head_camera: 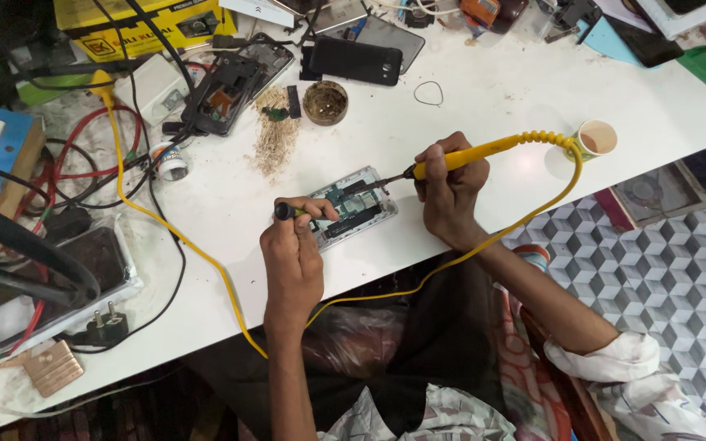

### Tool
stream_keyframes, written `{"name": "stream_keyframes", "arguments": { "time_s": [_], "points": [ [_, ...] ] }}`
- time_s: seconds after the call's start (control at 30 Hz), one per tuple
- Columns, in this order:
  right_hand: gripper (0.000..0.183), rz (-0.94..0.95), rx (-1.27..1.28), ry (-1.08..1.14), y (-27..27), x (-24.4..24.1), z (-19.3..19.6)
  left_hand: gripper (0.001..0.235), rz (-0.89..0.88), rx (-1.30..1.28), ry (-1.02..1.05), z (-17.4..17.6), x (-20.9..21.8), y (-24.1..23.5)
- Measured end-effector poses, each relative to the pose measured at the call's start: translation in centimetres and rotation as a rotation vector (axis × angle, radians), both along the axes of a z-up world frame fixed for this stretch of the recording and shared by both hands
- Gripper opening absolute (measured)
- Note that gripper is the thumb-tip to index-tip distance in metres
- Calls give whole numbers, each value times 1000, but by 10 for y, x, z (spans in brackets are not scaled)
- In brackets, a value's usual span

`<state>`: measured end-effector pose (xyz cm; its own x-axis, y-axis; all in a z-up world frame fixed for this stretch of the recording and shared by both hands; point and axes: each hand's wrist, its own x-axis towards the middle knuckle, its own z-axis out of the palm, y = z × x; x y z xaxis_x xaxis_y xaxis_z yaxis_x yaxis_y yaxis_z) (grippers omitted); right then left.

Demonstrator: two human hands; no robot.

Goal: The person uses a soldering iron and a small screwdriver to work on a circuit board inside a disassembled electronic device. They repeatedly apply the soldering iron to various points on the board while manipulating components with the screwdriver.

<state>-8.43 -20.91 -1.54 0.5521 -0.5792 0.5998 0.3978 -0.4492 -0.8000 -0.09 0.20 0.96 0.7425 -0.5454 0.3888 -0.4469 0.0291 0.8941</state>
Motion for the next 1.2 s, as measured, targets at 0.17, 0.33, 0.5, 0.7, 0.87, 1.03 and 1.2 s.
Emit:
{"name": "stream_keyframes", "arguments": {
  "time_s": [0.17,0.33,0.5,0.7,0.87,1.03,1.2],
  "points": [
    [32,-2,-2,-10,1,1,-1,21,-4,-40,-81,1,1,1],
    [29,18,61,-3,1,1,-4,24,-1,-28,-47,0,0,1],
    [27,12,62,13,0,0,-5,29,-4,-31,-57,-1,1,0],
    [25,-54,-66,20,0,0,0,27,-8,-11,35,-2,1,0],
    [28,-137,-302,21,3,7,22,27,-1,-33,-34,1,0,1],
    [27,-82,-377,125,9,10,53,19,-8,-32,-20,3,-2,1],
    [24,71,-422,228,18,11,79,17,-4,-48,-73,4,-1,2]
  ]
}}
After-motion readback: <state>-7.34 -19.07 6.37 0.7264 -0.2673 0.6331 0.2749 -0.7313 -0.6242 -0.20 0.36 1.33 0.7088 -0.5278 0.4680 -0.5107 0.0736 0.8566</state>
